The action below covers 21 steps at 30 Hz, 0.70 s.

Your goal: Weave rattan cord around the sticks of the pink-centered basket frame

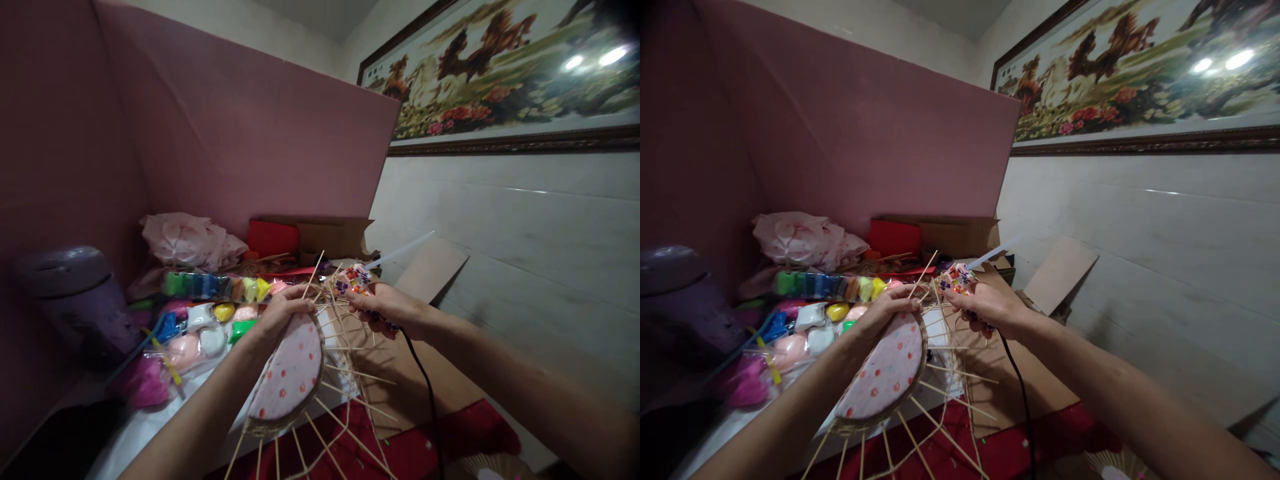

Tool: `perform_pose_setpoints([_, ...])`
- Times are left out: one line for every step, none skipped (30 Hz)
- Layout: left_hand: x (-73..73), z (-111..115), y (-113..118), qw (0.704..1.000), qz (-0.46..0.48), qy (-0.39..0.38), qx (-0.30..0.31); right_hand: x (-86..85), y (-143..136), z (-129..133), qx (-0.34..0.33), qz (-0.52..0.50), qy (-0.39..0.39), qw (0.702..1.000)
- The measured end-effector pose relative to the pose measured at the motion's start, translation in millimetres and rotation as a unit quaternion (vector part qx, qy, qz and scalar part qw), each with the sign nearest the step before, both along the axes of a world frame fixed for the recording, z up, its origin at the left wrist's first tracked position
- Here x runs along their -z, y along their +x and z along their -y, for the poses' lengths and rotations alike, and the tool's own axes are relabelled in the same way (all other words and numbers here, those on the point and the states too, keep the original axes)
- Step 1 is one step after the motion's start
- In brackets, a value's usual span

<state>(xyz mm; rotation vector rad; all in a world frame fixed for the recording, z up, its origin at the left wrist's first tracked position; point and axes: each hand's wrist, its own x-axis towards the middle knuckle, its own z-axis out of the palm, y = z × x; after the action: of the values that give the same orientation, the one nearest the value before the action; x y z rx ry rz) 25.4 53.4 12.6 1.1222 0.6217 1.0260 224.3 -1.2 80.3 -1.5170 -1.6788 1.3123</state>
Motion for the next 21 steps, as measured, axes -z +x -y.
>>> perform_pose_setpoints([0.5, 0, 0, 1.000, 0.002, 0.000, 0.002, 0.9, 1, 0, 0.001, -0.008, -0.002, 1.000])
perform_pose_setpoints([1.1, -1, 0, 1.000, 0.003, -0.001, 0.003, 1.6, 2, 1, 0.004, -0.015, -0.003, 1.000])
perform_pose_setpoints([1.6, -1, 0, 1.000, 0.004, -0.002, 0.004, 2.1, 2, 1, 0.008, -0.021, -0.004, 1.000])
perform_pose_setpoints([1.9, -1, 0, 1.000, 0.004, -0.003, 0.003, 2.3, 3, 1, 0.012, -0.028, -0.006, 1.000])
perform_pose_setpoints([2.2, -1, 0, 1.000, 0.003, -0.004, 0.001, 2.3, 3, 1, 0.016, -0.036, -0.010, 0.999])
perform_pose_setpoints([2.2, -1, 0, 1.000, 0.002, -0.006, -0.003, 2.1, 4, 2, 0.017, -0.046, -0.016, 0.999])
perform_pose_setpoints([2.2, -1, 0, 1.000, 0.000, -0.010, -0.005, 1.8, 4, 2, 0.018, -0.057, -0.022, 0.998])
perform_pose_setpoints([2.2, -1, -1, 1.000, -0.001, -0.014, -0.008, 1.3, 4, 1, 0.018, -0.068, -0.027, 0.997])
perform_pose_setpoints([2.2, -1, -1, 1.000, -0.003, -0.017, -0.009, 0.9, 4, 1, 0.017, -0.076, -0.031, 0.996])
perform_pose_setpoints([2.4, -2, -1, 1.000, -0.004, -0.020, -0.009, 0.5, 4, 1, 0.015, -0.084, -0.033, 0.996])
perform_pose_setpoints([3.0, -2, -1, 1.000, -0.004, -0.024, -0.008, 0.0, 4, 1, 0.012, -0.091, -0.032, 0.995])
perform_pose_setpoints([3.8, -3, -2, 1.000, -0.003, -0.024, -0.006, -0.6, 3, 2, 0.010, -0.099, -0.029, 0.995])
perform_pose_setpoints([4.8, -4, -2, 1.000, -0.001, -0.022, -0.004, -1.3, 2, 2, 0.012, -0.108, -0.023, 0.994])
perform_pose_setpoints([6.1, -5, -3, 1.000, 0.000, -0.019, -0.002, -2.3, 2, 3, 0.014, -0.119, -0.016, 0.993])
perform_pose_setpoints([7.4, -6, -4, 1.000, 0.001, -0.016, 0.002, -3.6, 1, 4, 0.015, -0.133, -0.006, 0.991])
perform_pose_setpoints([8.7, -7, -5, 1.000, 0.000, -0.014, 0.005, -5.0, 2, 4, 0.015, -0.148, 0.007, 0.989])
perform_pose_setpoints([9.6, -8, -6, 1.000, -0.001, -0.013, 0.007, -6.4, 3, 5, 0.014, -0.162, 0.024, 0.986])
perform_pose_setpoints([10.2, -10, -7, 1.000, -0.002, -0.013, 0.009, -7.3, 6, 5, 0.013, -0.177, 0.048, 0.983])
perform_pose_setpoints([10.3, -10, -9, 1.000, -0.002, -0.015, 0.010, -7.6, 11, 4, 0.015, -0.189, 0.077, 0.979])
perform_pose_setpoints([9.9, -11, -11, 1.000, -0.001, -0.016, 0.008, -6.7, 17, 3, 0.024, -0.195, 0.111, 0.974])
perform_pose_setpoints([9.0, -12, -13, 1.000, 0.001, -0.018, 0.005, -4.4, 26, 0, 0.043, -0.191, 0.146, 0.970])
